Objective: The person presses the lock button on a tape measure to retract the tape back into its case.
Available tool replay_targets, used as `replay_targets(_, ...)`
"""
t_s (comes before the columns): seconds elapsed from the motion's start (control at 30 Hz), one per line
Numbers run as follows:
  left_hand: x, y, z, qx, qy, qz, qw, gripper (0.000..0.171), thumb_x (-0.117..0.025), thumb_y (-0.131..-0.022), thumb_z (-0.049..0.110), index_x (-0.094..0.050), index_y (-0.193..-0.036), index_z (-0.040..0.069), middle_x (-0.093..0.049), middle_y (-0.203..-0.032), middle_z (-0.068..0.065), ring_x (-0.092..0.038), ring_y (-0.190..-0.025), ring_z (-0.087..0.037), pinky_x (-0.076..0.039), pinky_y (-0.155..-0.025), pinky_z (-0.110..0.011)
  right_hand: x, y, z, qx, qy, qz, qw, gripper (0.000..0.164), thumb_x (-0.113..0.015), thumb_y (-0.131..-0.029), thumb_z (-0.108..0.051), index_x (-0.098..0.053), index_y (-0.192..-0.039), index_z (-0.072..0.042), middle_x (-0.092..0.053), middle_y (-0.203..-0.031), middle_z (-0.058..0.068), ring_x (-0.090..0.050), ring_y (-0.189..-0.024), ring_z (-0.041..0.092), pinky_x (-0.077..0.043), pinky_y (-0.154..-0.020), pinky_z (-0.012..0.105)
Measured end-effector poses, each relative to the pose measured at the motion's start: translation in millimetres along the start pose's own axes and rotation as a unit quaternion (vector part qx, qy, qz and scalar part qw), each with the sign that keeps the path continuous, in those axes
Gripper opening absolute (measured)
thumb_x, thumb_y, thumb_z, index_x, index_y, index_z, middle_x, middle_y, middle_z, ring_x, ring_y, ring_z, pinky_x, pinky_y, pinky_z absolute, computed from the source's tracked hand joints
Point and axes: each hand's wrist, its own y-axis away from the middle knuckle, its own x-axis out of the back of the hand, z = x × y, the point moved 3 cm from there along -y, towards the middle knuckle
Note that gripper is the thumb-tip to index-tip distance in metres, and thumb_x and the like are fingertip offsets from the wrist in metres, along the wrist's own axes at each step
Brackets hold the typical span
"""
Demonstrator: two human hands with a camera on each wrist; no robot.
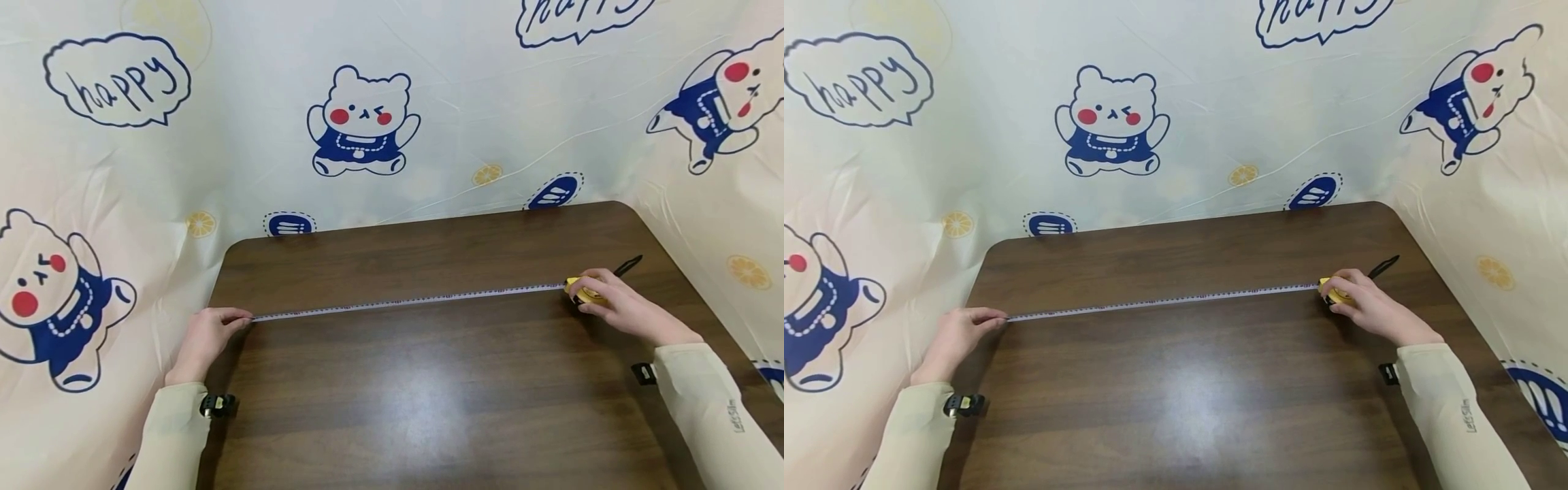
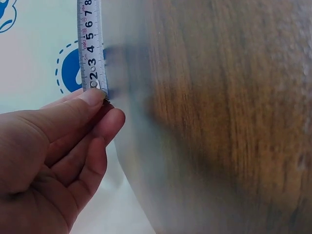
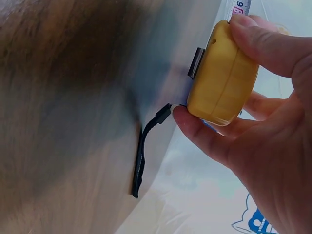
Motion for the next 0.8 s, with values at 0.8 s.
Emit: replay_targets(0.8,-5.9,0.5,-5.4,0.009,0.012,-0.018,0.9997,0.008,-0.078,-0.093,0.007,-0.083,-0.099,0.006,-0.079,-0.100,-0.017,-0.074,-0.095,-0.039,-0.056,-0.082,-0.055,-2.7,1.2,2.6,-0.021,0.000,-0.009,1.000,0.056,-0.079,-0.090,-0.003,-0.056,-0.141,-0.001,-0.055,-0.131,0.023,-0.059,-0.112,0.038,-0.051,-0.089,0.061)
